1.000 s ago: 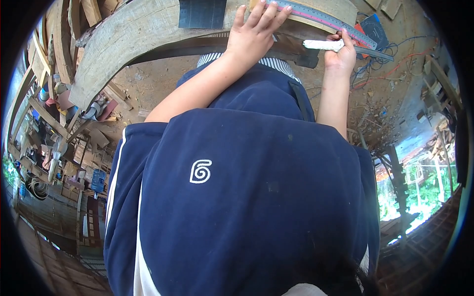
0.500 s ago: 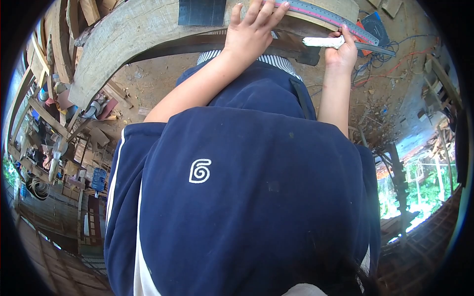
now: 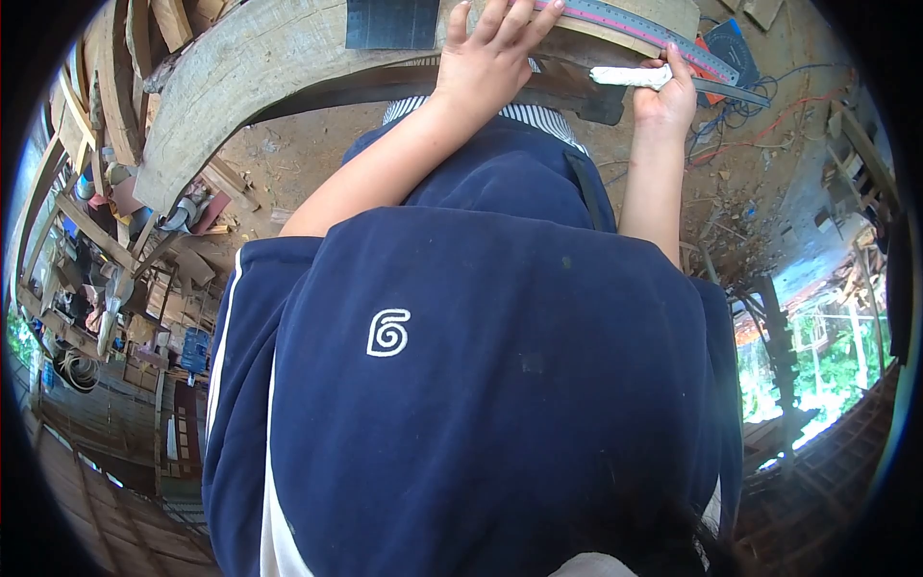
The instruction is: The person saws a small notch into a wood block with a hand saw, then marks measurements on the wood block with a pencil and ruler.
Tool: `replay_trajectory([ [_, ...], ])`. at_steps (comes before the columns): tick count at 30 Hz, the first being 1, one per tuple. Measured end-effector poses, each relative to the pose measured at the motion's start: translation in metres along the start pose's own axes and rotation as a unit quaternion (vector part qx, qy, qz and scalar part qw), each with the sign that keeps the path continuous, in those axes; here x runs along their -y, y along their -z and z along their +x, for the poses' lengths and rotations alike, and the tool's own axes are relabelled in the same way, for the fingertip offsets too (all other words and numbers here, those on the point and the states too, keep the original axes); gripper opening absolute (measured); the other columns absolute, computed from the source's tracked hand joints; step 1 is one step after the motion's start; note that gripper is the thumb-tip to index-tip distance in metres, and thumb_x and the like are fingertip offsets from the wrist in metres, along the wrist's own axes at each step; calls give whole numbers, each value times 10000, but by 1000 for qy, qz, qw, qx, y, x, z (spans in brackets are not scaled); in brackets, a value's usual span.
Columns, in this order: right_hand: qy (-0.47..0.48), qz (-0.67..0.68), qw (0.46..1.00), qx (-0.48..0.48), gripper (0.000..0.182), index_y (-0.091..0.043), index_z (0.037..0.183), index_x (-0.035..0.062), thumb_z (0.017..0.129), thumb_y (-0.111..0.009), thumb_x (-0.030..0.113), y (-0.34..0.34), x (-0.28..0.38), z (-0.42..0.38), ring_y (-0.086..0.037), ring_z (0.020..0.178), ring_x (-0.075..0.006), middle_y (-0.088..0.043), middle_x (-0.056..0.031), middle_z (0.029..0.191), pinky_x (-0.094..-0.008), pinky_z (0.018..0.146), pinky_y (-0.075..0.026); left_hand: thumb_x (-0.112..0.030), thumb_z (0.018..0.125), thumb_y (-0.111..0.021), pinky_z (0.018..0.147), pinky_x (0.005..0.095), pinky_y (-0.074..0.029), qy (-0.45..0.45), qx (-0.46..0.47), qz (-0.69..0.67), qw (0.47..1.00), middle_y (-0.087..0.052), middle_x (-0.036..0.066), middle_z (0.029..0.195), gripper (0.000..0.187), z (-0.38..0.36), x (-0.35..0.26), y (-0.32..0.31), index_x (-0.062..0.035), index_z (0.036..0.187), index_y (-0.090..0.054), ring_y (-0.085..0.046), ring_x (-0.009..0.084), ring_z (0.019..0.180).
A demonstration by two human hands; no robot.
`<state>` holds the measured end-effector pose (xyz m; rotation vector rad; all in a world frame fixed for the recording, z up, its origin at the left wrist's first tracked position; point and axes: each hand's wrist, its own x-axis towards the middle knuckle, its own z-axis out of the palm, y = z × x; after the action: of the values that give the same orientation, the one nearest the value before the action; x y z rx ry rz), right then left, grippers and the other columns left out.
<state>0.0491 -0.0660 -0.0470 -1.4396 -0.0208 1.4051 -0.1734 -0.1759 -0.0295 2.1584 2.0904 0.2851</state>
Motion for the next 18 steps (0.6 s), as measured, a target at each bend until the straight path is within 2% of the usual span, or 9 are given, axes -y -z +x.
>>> replay_trajectory([
  [5, -5, 5, 1000, 9, 352, -462, 849, 166, 850, -687, -106, -1, 0, 0, -656, 785, -172, -638, -55, 871, -294, 624, -525, -277, 726, -687, 1143, 511, -193, -1, 3, -2, 1000, -398, 53, 1466, 833, -1, 0, -1, -246, 1511, -412, -260, 244, 1469],
  [7, -12, -2, 1000, -3, 312, -486, 802, 163, 884, -676, -71, -6, 2, -5, -648, 756, -151, -645, -41, 829, -272, 602, -522, -290, 728, -689, 1146, 511, -188, -3, 12, -2, 1000, -389, 48, 1475, 834, -1, 1, -2, -247, 1513, -409, -253, 238, 1472],
  [10, -10, -8, 1000, 18, 346, -469, 847, 172, 859, -677, -104, 1, 1, 2, -655, 780, -163, -634, -46, 865, -280, 623, -529, -282, 725, -687, 1148, 509, -181, -3, 10, 2, 1000, -383, 45, 1481, 838, -1, 1, -3, -247, 1514, -407, -254, 238, 1471],
  [14, -10, -2, 1000, 17, 343, -474, 837, 174, 862, -674, -103, 4, 0, 4, -652, 775, -157, -631, -44, 861, -277, 616, -528, -272, 723, -682, 1150, 508, -175, -4, -2, 22, 1000, -384, 44, 1480, 840, 0, 0, -3, -246, 1516, -404, -253, 238, 1472],
  [16, -13, 8, 1000, 15, 230, -504, 846, 98, 894, -661, -64, 3, 1, 3, -623, 743, -164, -631, -75, 831, -276, 609, -520, -261, 719, -677, 1153, 510, -169, -3, 4, 12, 1000, -383, 44, 1482, 846, 1, 0, -3, -246, 1518, -400, -252, 238, 1473],
  [18, -15, 12, 1000, 15, 222, -505, 850, 89, 892, -660, -65, 4, 0, 4, -616, 740, -165, -629, -82, 834, -280, 611, -514, -263, 719, -677, 1154, 510, -168, -3, 7, 4, 1000, -384, 45, 1481, 848, 1, 0, -2, -245, 1520, -398, -253, 240, 1473],
])
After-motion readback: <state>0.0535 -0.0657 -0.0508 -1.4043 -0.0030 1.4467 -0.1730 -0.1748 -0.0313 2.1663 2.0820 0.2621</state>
